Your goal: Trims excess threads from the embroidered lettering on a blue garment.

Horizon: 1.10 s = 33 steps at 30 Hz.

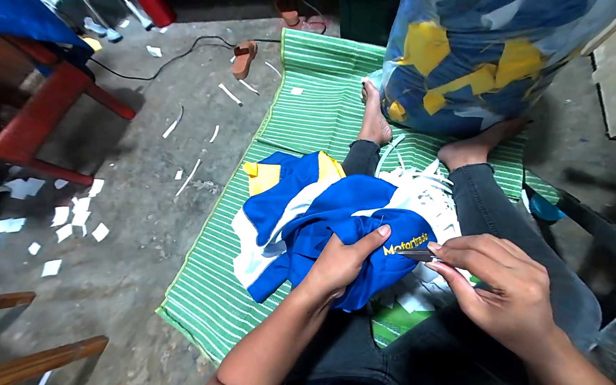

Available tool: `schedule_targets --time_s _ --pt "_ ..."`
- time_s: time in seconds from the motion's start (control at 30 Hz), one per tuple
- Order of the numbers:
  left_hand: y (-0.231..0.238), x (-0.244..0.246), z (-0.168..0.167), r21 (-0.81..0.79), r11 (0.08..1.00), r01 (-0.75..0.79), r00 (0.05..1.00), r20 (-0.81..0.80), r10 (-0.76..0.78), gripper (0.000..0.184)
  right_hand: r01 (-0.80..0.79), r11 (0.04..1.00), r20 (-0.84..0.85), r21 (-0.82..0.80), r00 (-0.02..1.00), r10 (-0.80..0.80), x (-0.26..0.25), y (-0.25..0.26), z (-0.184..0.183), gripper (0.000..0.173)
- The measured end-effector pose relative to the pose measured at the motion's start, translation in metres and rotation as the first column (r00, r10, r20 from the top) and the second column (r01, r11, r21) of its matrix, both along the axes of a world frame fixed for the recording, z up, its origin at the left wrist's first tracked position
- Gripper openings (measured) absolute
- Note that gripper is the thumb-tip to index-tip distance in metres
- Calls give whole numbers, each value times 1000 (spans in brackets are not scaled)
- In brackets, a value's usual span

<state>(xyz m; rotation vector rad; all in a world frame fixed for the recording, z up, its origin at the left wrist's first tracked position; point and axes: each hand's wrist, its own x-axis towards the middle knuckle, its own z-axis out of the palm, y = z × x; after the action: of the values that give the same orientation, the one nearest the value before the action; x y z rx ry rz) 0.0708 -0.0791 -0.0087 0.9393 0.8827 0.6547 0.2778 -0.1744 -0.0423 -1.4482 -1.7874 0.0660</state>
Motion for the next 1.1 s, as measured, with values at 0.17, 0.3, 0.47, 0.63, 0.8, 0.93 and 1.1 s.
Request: schedule_targets --time_s 0.17,0.3,0.47,0.63,0.8,0.93,1.1 --pt "-2 0 -3 -4 1000 26 1000 8 -26 9 -74 995 -28 -74 997 72 4 1 3 25" --pt "0 -1 0 22 999 42 999 -20 -41 10 -116 982 -113 -147 989 100 14 1 9 28" --pt "0 0 0 39 998 48 999 -19 -47 10 -99 985 -63 -142 994 90 14 4 11 27" --pt "1 -2 0 40 997 66 998 -25 -65 10 -98 988 42 -123 994 104 14 7 15 27" --pt "3 -2 0 34 996 79 996 -35 -78 10 -120 985 69 -124 989 129 16 11 19 27" --pt "3 -2 0 21 997 77 997 -32 -76 10 -143 982 77 -121 985 153 14 13 19 27" --pt "5 -4 0 6 997 82 996 -17 -82 12 -166 976 -2 -141 986 167 16 16 16 28"
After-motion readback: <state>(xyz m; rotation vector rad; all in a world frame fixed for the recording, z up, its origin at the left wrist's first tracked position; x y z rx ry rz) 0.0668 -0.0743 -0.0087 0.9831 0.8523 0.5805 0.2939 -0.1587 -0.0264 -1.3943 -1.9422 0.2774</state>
